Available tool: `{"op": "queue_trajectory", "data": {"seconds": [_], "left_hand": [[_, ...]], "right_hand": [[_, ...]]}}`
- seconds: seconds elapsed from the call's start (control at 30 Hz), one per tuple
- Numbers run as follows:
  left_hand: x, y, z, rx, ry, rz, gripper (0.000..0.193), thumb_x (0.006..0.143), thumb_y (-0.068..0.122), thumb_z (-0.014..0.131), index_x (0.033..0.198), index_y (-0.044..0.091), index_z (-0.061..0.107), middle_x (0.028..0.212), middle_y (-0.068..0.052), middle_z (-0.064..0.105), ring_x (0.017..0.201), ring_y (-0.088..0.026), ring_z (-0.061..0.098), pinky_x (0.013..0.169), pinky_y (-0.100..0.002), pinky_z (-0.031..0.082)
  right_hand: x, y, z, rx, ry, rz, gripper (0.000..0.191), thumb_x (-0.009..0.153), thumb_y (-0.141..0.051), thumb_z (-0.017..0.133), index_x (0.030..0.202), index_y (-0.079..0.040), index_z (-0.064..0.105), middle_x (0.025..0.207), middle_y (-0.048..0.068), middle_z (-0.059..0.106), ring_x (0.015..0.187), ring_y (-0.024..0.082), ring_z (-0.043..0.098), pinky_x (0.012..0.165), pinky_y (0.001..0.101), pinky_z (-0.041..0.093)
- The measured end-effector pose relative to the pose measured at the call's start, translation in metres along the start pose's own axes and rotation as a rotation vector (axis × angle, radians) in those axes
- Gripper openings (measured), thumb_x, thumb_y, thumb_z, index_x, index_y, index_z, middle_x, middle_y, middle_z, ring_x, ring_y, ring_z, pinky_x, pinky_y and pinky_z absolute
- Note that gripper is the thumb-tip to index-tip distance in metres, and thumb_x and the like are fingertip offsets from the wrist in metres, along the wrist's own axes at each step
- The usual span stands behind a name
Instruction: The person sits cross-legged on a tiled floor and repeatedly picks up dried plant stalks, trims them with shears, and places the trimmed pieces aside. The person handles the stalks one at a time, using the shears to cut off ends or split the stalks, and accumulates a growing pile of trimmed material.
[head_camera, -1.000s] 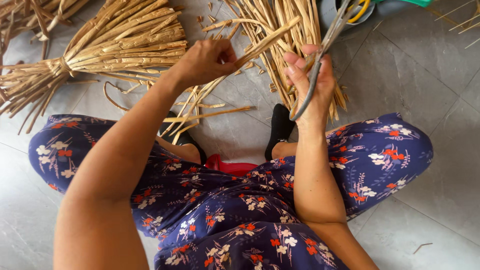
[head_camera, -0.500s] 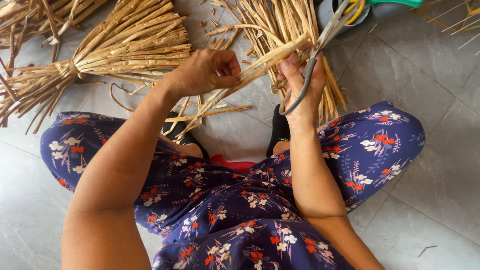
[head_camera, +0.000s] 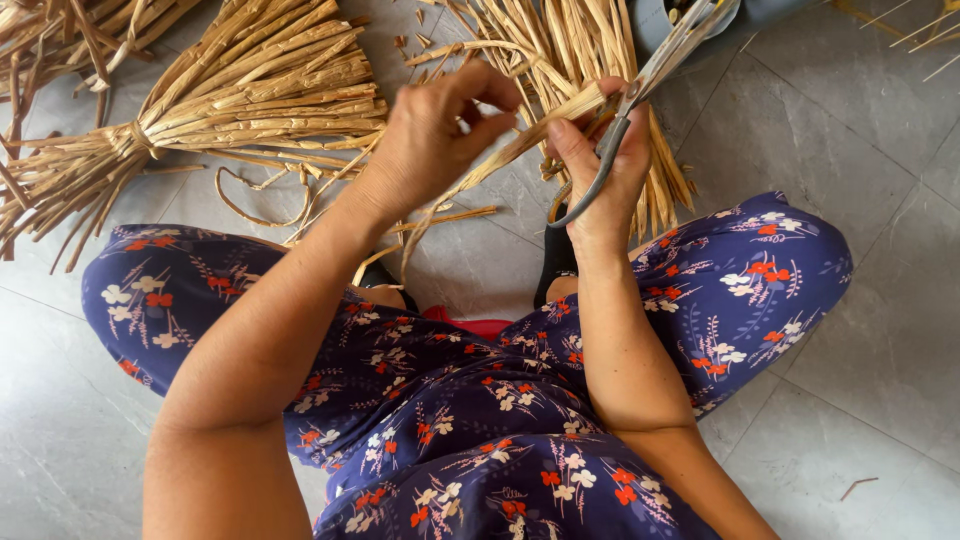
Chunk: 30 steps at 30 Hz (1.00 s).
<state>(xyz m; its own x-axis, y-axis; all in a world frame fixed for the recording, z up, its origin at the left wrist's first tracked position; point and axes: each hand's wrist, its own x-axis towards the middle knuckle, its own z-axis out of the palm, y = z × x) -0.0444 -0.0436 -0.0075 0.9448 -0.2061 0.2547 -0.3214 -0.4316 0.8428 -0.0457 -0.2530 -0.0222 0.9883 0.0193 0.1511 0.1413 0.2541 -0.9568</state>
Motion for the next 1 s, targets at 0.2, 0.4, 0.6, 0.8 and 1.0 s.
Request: {"op": "queue_trajectory", "data": {"seconds": [0.2,0.4,0.6,0.8,1.0], "left_hand": [[0.008,0.060,0.005,-0.067,0.101,0.106,0.024,0.094,0.014,0.082,0.106,0.002,0.064,0.098,-0.006,0.070,0.078,-0.014,0.070,0.069,-0.028,0.059],[0.009,0.065,0.004,-0.043,0.137,0.087,0.019,0.098,0.014,0.080,0.105,0.005,0.066,0.097,-0.003,0.072,0.081,-0.012,0.071,0.072,-0.026,0.059],[0.007,0.054,0.004,-0.335,0.035,-0.003,0.016,0.102,0.015,0.077,0.111,0.004,0.070,0.101,-0.002,0.075,0.086,-0.008,0.072,0.077,-0.024,0.062],[0.005,0.049,0.013,-0.499,-0.014,-0.061,0.016,0.104,0.016,0.073,0.113,0.003,0.070,0.102,-0.001,0.074,0.091,-0.006,0.072,0.082,-0.022,0.063],[0.004,0.047,0.014,-0.607,-0.038,-0.099,0.014,0.105,0.014,0.071,0.113,0.003,0.070,0.101,0.000,0.073,0.091,-0.005,0.070,0.082,-0.021,0.061]], "right_hand": [[-0.012,-0.017,0.007,-0.192,-0.050,-0.081,0.033,0.108,0.007,0.073,0.131,-0.006,0.053,0.098,0.000,0.057,0.085,0.006,0.057,0.076,0.0193,0.047],[-0.015,-0.028,0.010,-0.154,-0.094,-0.111,0.040,0.105,0.006,0.075,0.135,-0.008,0.051,0.101,0.003,0.062,0.089,0.009,0.063,0.079,0.0215,0.053],[-0.016,-0.035,0.001,0.021,-0.083,-0.102,0.047,0.105,0.002,0.076,0.141,-0.007,0.048,0.113,0.008,0.067,0.102,0.013,0.066,0.095,0.0243,0.055],[-0.019,-0.034,-0.002,-0.069,-0.090,-0.134,0.040,0.107,0.004,0.076,0.137,-0.007,0.050,0.106,0.007,0.066,0.095,0.011,0.063,0.089,0.0216,0.052],[-0.019,-0.035,-0.007,-0.098,-0.091,-0.109,0.042,0.104,-0.001,0.078,0.135,-0.007,0.051,0.104,0.007,0.066,0.092,0.010,0.062,0.084,0.0210,0.052]]}}
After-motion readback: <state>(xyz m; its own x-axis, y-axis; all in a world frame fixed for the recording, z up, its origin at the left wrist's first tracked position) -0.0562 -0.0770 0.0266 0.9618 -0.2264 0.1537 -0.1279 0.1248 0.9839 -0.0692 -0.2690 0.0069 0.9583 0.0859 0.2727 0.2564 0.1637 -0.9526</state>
